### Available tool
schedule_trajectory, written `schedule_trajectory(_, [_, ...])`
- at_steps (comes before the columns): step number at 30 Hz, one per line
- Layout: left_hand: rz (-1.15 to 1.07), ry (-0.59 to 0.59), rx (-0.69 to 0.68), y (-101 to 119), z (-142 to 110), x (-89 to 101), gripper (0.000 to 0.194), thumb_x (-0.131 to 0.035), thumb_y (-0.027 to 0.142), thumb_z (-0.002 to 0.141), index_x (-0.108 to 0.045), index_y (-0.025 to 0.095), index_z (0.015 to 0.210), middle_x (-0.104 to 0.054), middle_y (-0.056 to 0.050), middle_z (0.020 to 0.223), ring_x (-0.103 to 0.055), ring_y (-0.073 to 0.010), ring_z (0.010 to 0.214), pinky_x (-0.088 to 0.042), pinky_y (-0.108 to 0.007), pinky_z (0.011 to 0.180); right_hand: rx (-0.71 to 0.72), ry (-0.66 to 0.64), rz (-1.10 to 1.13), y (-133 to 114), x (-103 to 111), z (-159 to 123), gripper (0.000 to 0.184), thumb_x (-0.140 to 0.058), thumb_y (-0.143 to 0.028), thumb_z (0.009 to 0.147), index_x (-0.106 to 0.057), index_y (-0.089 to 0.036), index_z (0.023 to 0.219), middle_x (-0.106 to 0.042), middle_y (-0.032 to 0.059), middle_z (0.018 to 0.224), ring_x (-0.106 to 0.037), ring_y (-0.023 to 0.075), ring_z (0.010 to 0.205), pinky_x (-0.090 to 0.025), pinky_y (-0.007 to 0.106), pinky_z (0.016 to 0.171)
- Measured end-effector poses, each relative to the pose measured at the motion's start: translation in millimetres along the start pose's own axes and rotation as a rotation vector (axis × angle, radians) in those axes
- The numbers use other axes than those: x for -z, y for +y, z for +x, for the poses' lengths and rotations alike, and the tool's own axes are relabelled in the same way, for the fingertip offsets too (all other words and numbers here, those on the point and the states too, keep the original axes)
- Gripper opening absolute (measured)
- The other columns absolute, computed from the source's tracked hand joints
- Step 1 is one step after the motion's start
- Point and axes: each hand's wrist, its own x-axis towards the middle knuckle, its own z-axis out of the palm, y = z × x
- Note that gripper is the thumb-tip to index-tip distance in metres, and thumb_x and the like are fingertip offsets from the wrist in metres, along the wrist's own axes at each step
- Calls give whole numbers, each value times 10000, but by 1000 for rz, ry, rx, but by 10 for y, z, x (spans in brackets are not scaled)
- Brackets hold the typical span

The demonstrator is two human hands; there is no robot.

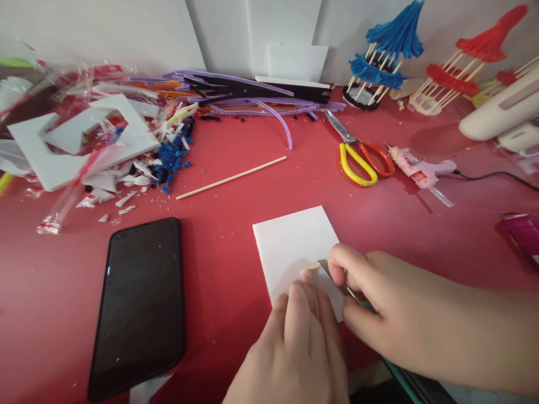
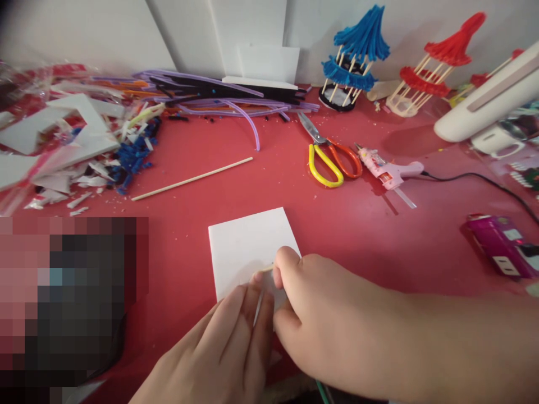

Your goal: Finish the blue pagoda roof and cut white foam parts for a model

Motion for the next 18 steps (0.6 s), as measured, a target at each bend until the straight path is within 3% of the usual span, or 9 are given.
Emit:
schedule_trajectory(5, [6,-1,-12,4,4,-9,409,-406,81,880,-582,-61,1221,-701,-212,1193,-686,-301,1088,-594,-307,855,-193,-105,39,-74,39,22,167,-566,-97,798,-468,-226,837,-517,-60,528,-423,100,427,-226,264,438])
schedule_trajectory(9, [5,0,-12,4,12,-12,415,-401,68,880,-578,-61,1233,-697,-215,1200,-681,-306,1098,-598,-314,863,-230,-125,29,-69,22,21,182,-532,-98,775,-461,-241,860,-535,-67,533,-455,107,408,-259,242,405])
schedule_trajectory(13, [-27,-58,-3,-37,23,42,432,-380,38,876,-571,-25,1258,-698,-194,1211,-681,-294,1097,-597,-307,864,-95,1,49,9,97,-20,229,-533,-96,777,-435,-254,911,-586,-58,572,-538,126,439,-338,234,394])
schedule_trajectory(18, [-141,-57,-9,-219,119,107,410,-401,53,881,-589,18,1244,-723,-185,1137,-713,-295,947,-621,-339,720,166,233,83,196,386,-74,293,-499,-261,973,-418,-281,1253,-720,-7,791,-650,139,559,-437,224,411])
